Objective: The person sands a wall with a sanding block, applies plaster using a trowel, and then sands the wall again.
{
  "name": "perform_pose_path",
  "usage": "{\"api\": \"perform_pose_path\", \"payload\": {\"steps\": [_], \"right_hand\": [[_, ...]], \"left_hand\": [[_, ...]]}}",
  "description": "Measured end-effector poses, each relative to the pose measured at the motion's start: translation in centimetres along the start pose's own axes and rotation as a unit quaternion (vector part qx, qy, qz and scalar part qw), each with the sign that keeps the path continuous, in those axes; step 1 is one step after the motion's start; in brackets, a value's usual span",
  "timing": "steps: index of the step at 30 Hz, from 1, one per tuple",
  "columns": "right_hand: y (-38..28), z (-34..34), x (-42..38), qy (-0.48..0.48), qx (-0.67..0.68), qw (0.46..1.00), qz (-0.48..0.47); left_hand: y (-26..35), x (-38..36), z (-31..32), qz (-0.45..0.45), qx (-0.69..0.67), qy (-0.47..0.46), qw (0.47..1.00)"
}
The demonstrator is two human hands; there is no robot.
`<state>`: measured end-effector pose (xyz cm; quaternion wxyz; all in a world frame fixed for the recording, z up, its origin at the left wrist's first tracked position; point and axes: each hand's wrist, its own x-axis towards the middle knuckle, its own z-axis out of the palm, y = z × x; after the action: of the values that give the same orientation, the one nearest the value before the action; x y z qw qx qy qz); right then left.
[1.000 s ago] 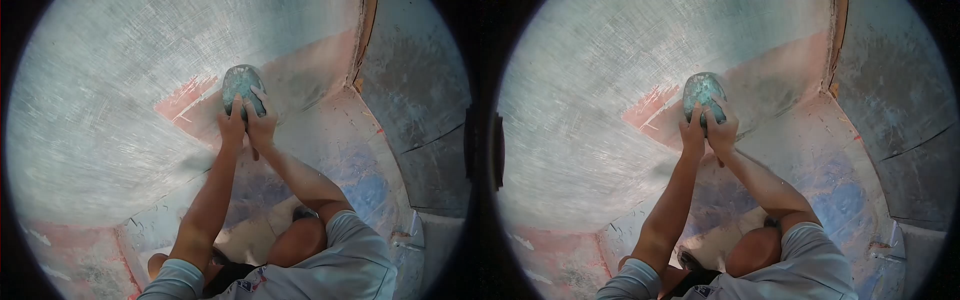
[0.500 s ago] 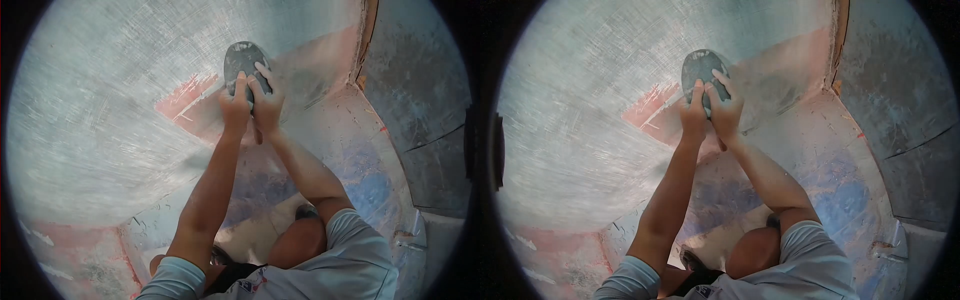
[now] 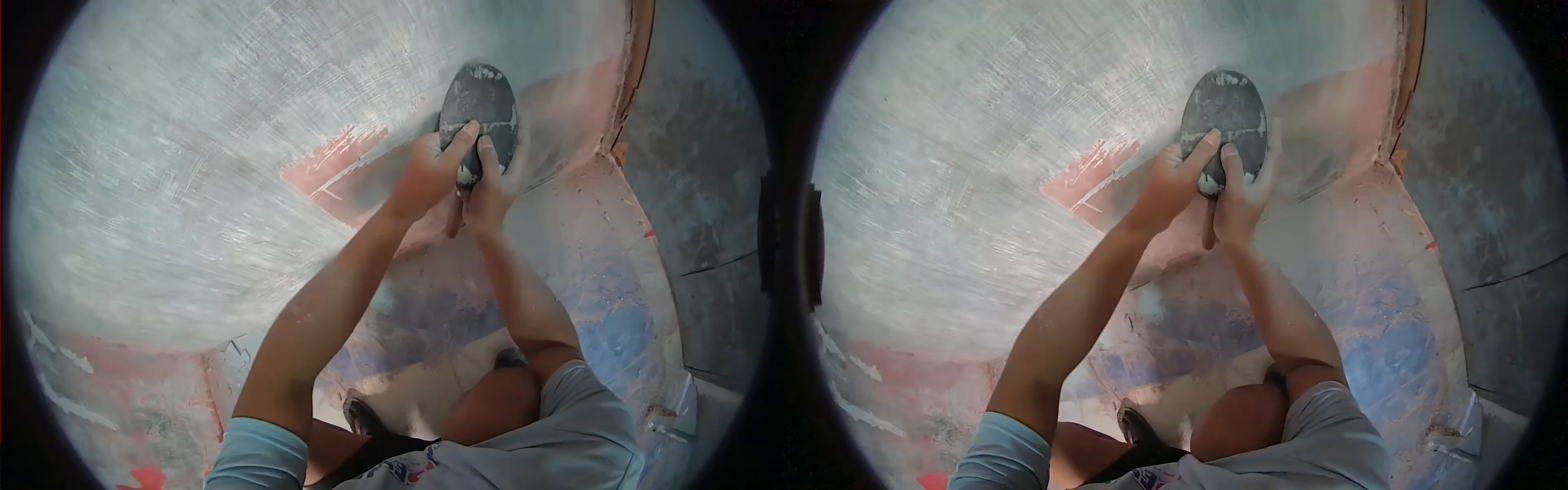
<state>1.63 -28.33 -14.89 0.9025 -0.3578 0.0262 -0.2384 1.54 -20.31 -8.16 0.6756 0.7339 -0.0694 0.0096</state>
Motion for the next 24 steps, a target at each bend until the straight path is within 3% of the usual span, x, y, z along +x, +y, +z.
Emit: {"api": "perform_pose_path", "payload": {"steps": [1, 3, 4, 6, 7, 10, 12, 14, 15, 16, 17, 18, 20, 22, 24], "right_hand": [[0.2, -0.2, -0.2, -0.023, -0.043, 0.998, -0.048], [1.8, -0.4, -0.9, -0.062, -0.084, 0.985, -0.140], [2.7, -0.1, -1.9, -0.066, -0.086, 0.985, -0.135], [4.0, 0.9, -4.4, -0.067, 0.038, 0.996, -0.040], [7.9, -1.3, -5.2, -0.095, 0.009, 0.994, 0.045], [7.9, -0.9, -7.7, -0.173, 0.013, 0.983, 0.061], [8.0, 0.2, -9.8, -0.162, 0.016, 0.986, 0.036], [8.1, -0.6, -11.4, -0.233, 0.020, 0.969, 0.078], [8.9, -1.5, -11.3, -0.330, 0.026, 0.940, 0.080], [9.2, -2.9, -11.6, -0.338, 0.014, 0.938, 0.077], [8.7, -3.8, -12.0, -0.358, 0.000, 0.927, 0.117], [8.1, -4.4, -12.3, -0.374, -0.016, 0.914, 0.156], [6.5, -5.1, -12.6, -0.342, -0.067, 0.930, 0.117], [4.3, -4.3, -12.3, -0.277, -0.122, 0.952, 0.038], [1.8, -3.6, -11.0, -0.320, -0.132, 0.936, 0.062]], "left_hand": [[0.1, 0.1, -0.5, -0.007, -0.020, -0.042, 0.999], [0.6, -0.3, -1.4, -0.010, 0.011, -0.021, 1.000], [0.8, -1.0, -1.9, -0.030, 0.033, 0.002, 0.999], [0.7, -2.6, -3.2, -0.070, 0.022, 0.007, 0.997], [0.4, -3.5, -4.0, -0.073, 0.016, 0.017, 0.997], [-1.1, -5.9, -5.8, -0.043, 0.033, 0.052, 0.997], [-2.0, -7.0, -7.7, -0.055, 0.037, 0.060, 0.996], [-2.9, -8.4, -9.4, -0.059, 0.030, 0.068, 0.995], [-3.5, -9.1, -10.0, -0.074, 0.050, 0.070, 0.994], [-4.5, -9.7, -10.0, -0.090, 0.069, 0.068, 0.991], [-6.0, -10.1, -9.3, -0.015, 0.071, 0.115, 0.991], [-6.4, -10.7, -9.2, -0.009, 0.054, 0.111, 0.992], [-7.3, -12.4, -9.7, -0.088, -0.052, 0.022, 0.994], [-4.6, -12.8, -9.1, -0.072, -0.101, 0.004, 0.992], [-1.8, -13.1, -9.3, -0.178, -0.035, -0.012, 0.983]]}}
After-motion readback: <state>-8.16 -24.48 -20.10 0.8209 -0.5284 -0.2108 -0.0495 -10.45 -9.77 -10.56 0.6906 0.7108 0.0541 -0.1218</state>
